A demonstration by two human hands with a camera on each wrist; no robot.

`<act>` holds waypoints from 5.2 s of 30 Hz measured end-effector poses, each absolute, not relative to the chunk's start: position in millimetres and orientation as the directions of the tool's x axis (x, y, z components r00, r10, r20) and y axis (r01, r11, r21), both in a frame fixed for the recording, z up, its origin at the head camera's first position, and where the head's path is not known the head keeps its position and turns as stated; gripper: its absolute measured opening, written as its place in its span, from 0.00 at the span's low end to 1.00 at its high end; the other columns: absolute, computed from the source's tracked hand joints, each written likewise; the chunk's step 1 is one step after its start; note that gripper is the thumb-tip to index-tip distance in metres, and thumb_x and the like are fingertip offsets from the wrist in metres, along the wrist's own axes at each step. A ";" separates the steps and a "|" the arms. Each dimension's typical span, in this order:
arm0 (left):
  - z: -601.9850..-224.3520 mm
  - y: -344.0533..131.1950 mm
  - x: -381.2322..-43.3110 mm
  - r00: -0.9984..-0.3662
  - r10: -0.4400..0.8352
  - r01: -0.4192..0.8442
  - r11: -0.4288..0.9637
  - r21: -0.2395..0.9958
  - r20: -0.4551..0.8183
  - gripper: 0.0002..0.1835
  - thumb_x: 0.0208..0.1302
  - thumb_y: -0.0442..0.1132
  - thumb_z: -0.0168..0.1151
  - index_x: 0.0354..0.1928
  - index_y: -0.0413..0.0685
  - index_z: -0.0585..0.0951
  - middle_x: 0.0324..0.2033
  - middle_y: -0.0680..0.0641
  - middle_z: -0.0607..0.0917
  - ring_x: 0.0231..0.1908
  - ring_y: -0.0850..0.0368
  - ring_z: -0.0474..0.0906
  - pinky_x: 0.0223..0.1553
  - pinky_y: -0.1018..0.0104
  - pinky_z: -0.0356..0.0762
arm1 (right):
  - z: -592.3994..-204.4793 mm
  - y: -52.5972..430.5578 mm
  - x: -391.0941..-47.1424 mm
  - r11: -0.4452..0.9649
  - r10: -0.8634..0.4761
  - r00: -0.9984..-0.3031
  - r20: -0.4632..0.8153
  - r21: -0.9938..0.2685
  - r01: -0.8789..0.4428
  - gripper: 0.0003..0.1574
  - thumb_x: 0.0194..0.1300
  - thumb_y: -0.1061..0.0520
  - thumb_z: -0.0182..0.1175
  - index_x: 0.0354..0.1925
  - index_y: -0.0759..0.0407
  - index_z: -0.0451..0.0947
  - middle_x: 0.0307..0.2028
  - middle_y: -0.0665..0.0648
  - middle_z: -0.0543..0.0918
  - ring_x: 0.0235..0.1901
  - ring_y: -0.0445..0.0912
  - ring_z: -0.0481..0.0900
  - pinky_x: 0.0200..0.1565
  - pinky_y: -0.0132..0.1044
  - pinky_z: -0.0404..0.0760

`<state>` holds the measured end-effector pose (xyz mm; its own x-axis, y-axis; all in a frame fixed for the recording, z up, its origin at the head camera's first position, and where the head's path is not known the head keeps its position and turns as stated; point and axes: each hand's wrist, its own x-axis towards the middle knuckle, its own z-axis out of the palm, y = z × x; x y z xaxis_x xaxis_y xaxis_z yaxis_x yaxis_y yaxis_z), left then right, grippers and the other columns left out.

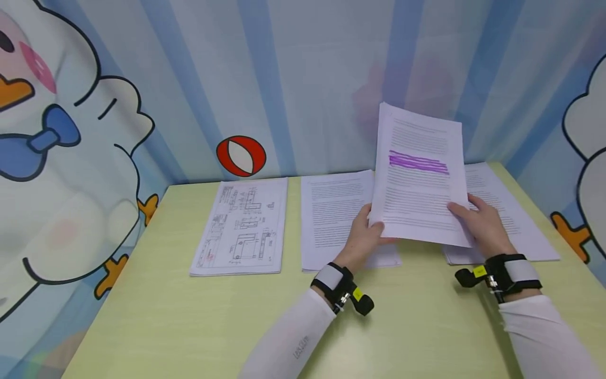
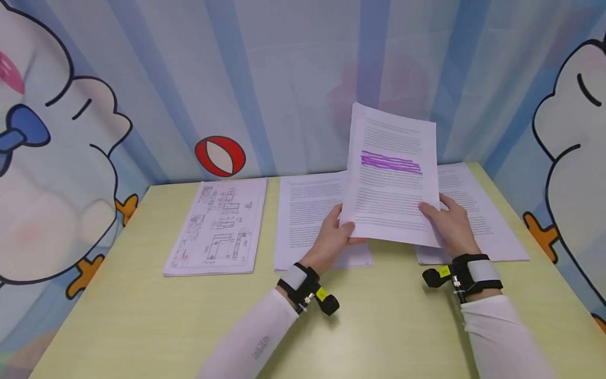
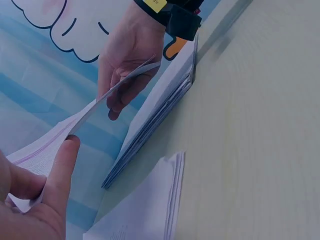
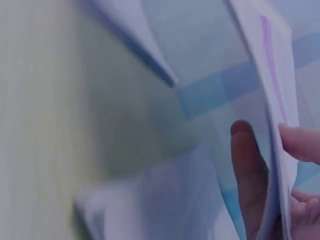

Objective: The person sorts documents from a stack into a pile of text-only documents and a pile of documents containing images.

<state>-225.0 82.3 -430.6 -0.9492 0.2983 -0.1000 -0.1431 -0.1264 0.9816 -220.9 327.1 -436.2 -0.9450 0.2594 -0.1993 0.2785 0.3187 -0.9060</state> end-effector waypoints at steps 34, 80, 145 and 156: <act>-428.8 -72.3 -235.8 -0.964 0.133 -0.156 0.408 0.900 -0.228 0.24 0.62 0.35 0.55 0.61 0.40 0.70 0.36 0.43 0.81 0.30 0.56 0.79 0.33 0.64 0.82 | -438.1 215.7 -233.7 0.430 0.099 -0.983 -0.155 -0.884 0.183 0.33 0.66 0.46 0.53 0.60 0.68 0.68 0.49 0.69 0.80 0.37 0.48 0.79 0.30 0.30 0.77; -409.0 -51.3 -241.3 -0.996 0.084 0.057 0.632 0.773 0.005 0.22 0.66 0.45 0.53 0.60 0.48 0.74 0.44 0.45 0.82 0.32 0.52 0.81 0.28 0.67 0.77 | -417.6 252.0 -221.8 0.681 -0.035 -0.969 0.246 -0.703 -0.203 0.29 0.67 0.46 0.52 0.55 0.65 0.75 0.44 0.71 0.83 0.40 0.61 0.82 0.35 0.50 0.80; -450.4 174.5 -201.2 -0.922 0.297 -0.200 0.188 0.962 -0.249 0.24 0.59 0.36 0.59 0.59 0.45 0.75 0.38 0.49 0.88 0.27 0.61 0.79 0.33 0.73 0.75 | -449.3 407.2 -196.7 0.751 0.334 -0.930 -0.153 -0.553 0.360 0.57 0.65 0.34 0.42 0.67 0.80 0.40 0.63 0.88 0.49 0.59 0.81 0.48 0.56 0.73 0.52; -449.0 177.2 -205.1 -0.920 0.242 -0.306 0.050 0.951 -0.309 0.23 0.56 0.31 0.59 0.57 0.40 0.77 0.36 0.43 0.88 0.31 0.55 0.81 0.43 0.57 0.83 | -449.1 403.0 -198.0 0.782 0.323 -0.931 -0.170 -0.506 0.363 0.54 0.66 0.34 0.42 0.66 0.79 0.46 0.61 0.88 0.53 0.58 0.80 0.51 0.56 0.72 0.55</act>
